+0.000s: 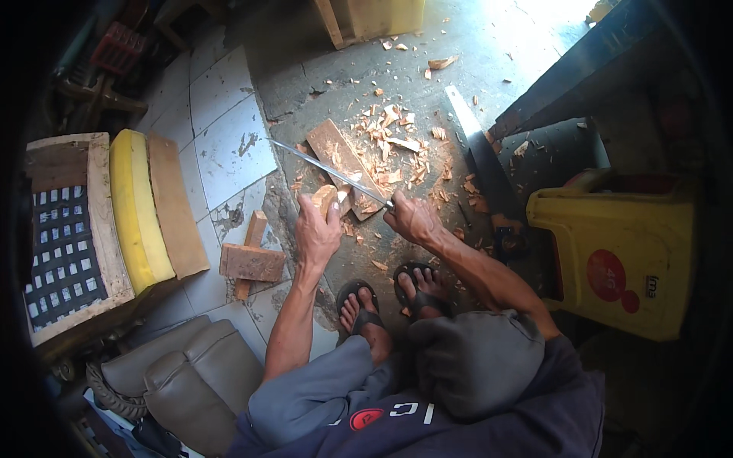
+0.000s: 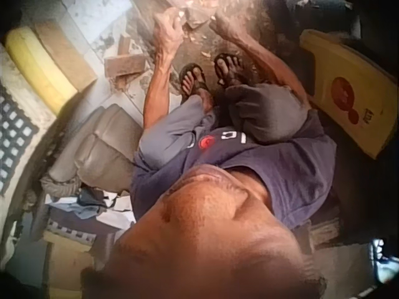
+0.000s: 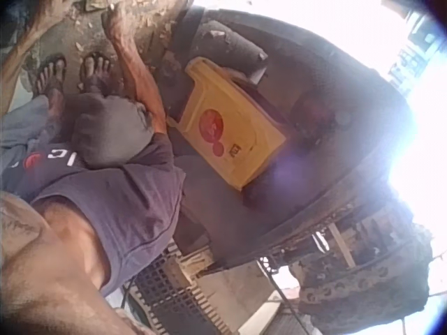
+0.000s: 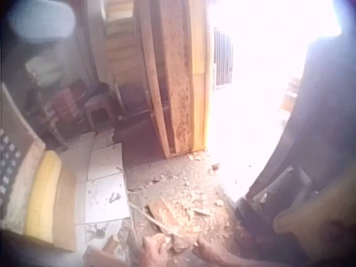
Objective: The person shaves a wooden block with a knife, handling wooden pieces by hand, and then uses a hammer to tap two wooden parts together while sitting on the floor.
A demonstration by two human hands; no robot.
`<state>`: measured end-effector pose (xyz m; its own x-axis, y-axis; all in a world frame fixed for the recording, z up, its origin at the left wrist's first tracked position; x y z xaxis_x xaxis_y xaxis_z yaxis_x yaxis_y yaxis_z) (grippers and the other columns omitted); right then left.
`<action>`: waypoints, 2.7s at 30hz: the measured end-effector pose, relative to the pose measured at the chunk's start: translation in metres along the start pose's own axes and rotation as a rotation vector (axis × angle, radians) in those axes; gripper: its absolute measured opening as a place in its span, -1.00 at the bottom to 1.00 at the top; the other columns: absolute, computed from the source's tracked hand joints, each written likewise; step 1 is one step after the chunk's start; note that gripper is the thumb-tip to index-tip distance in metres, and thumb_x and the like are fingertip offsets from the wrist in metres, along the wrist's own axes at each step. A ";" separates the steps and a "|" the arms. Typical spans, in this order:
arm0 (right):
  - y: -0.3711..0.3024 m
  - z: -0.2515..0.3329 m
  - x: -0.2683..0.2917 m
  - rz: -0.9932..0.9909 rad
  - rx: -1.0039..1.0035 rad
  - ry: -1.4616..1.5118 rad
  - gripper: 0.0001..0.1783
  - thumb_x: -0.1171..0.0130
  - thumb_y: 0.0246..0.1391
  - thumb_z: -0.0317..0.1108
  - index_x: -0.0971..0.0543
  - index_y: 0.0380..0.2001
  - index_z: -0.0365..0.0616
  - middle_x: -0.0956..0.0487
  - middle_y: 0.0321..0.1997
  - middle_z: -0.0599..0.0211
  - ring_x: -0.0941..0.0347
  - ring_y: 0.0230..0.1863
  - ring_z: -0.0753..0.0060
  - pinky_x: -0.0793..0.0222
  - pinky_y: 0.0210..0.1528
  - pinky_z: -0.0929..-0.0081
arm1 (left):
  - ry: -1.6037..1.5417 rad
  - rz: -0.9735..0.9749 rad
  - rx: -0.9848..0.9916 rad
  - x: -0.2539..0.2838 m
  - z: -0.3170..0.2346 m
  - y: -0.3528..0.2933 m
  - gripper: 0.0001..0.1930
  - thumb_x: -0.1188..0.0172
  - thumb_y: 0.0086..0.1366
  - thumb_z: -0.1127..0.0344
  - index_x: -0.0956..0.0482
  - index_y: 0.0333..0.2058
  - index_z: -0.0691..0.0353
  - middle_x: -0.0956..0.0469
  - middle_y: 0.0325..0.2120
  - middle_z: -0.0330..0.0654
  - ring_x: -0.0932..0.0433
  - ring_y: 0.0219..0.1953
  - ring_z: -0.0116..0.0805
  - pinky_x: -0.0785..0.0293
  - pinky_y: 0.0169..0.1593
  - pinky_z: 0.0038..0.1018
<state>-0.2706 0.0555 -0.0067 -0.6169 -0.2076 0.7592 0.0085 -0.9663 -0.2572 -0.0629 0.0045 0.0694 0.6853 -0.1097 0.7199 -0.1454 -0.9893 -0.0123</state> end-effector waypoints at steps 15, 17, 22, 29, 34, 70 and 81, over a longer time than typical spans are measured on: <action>-0.001 -0.009 0.005 -0.011 -0.031 -0.072 -0.60 -0.24 0.13 -0.10 -0.44 -0.27 -0.25 -0.63 -0.39 -0.19 -0.60 -0.30 -0.31 -0.49 -0.25 -0.14 | 0.045 0.045 0.061 -0.004 0.002 0.005 -0.59 -0.19 0.34 0.23 -0.22 -0.07 0.37 -0.55 -0.30 0.35 -0.63 -0.30 0.33 -0.56 -0.27 0.00; 0.003 -0.018 0.000 0.019 -0.128 -0.113 -0.60 -0.25 0.14 -0.10 -0.44 -0.27 -0.24 -0.64 -0.36 -0.20 -0.60 -0.28 -0.31 -0.49 -0.24 -0.15 | 0.055 0.024 0.033 -0.003 0.000 0.001 -0.60 -0.19 0.34 0.23 -0.22 -0.07 0.37 -0.55 -0.31 0.34 -0.62 -0.31 0.32 -0.56 -0.28 0.00; -0.003 -0.013 0.010 -0.015 -0.092 -0.108 -0.62 -0.23 0.15 -0.11 -0.44 -0.23 -0.22 -0.64 -0.38 -0.18 -0.60 -0.32 -0.32 -0.48 -0.26 -0.16 | -0.002 -0.004 0.031 -0.003 0.007 0.004 -0.57 -0.18 0.37 0.20 -0.22 -0.05 0.38 -0.60 -0.33 0.37 -0.63 -0.28 0.39 -0.52 -0.24 0.03; -0.015 -0.001 0.019 -0.073 -0.007 0.183 -0.58 -0.27 0.08 -0.10 -0.51 -0.27 -0.30 -0.61 -0.53 -0.07 -0.61 -0.48 -0.11 -0.52 -0.35 0.03 | -0.126 0.045 0.338 -0.008 0.061 -0.015 -0.53 -0.18 0.38 0.13 -0.23 -0.01 0.37 -0.59 -0.20 0.39 -0.68 -0.21 0.22 -0.59 -0.27 -0.04; -0.019 -0.002 -0.015 0.139 -0.232 0.516 -0.32 -0.38 0.01 0.21 -0.57 -0.18 -0.27 -0.61 -0.57 0.20 -0.60 -0.50 0.28 -0.51 -0.37 0.28 | -0.646 0.065 0.508 -0.062 0.113 -0.081 -0.58 -0.35 0.26 0.30 -0.31 -0.09 0.32 -0.51 -0.29 0.03 -0.60 -0.32 -0.03 -0.53 -0.17 -0.10; -0.031 0.055 0.004 -0.124 -0.001 0.449 -0.39 -0.07 0.30 -0.32 -0.23 0.39 -0.07 -0.63 -0.24 -0.27 -0.61 -0.34 -0.33 -0.53 -0.27 -0.14 | 0.066 0.011 -0.049 0.020 -0.008 0.032 -0.55 -0.25 0.25 0.33 -0.43 0.09 0.36 -0.56 -0.01 0.17 -0.58 0.05 0.13 -0.46 0.14 -0.13; -0.014 0.076 0.010 -0.057 0.106 0.255 -0.71 0.01 0.33 -0.35 -0.33 0.07 -0.13 -0.61 -0.34 -0.20 -0.57 -0.35 -0.34 -0.45 -0.37 -0.17 | 0.066 0.032 0.031 0.015 -0.004 0.006 -0.60 -0.16 0.33 0.37 -0.31 0.03 0.47 -0.53 -0.17 0.35 -0.57 -0.13 0.34 -0.48 -0.04 -0.02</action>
<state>-0.2172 0.0551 0.0497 -0.7969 -0.1204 0.5920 0.0423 -0.9886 -0.1442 -0.0566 -0.0028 0.0829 0.6319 -0.1361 0.7630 -0.1440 -0.9879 -0.0570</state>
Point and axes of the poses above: each hand's wrist, its own y-axis towards the middle knuckle, its own x-axis out of the back of the hand, z = x × y, the point moved 10 cm from there along y, towards the middle knuckle
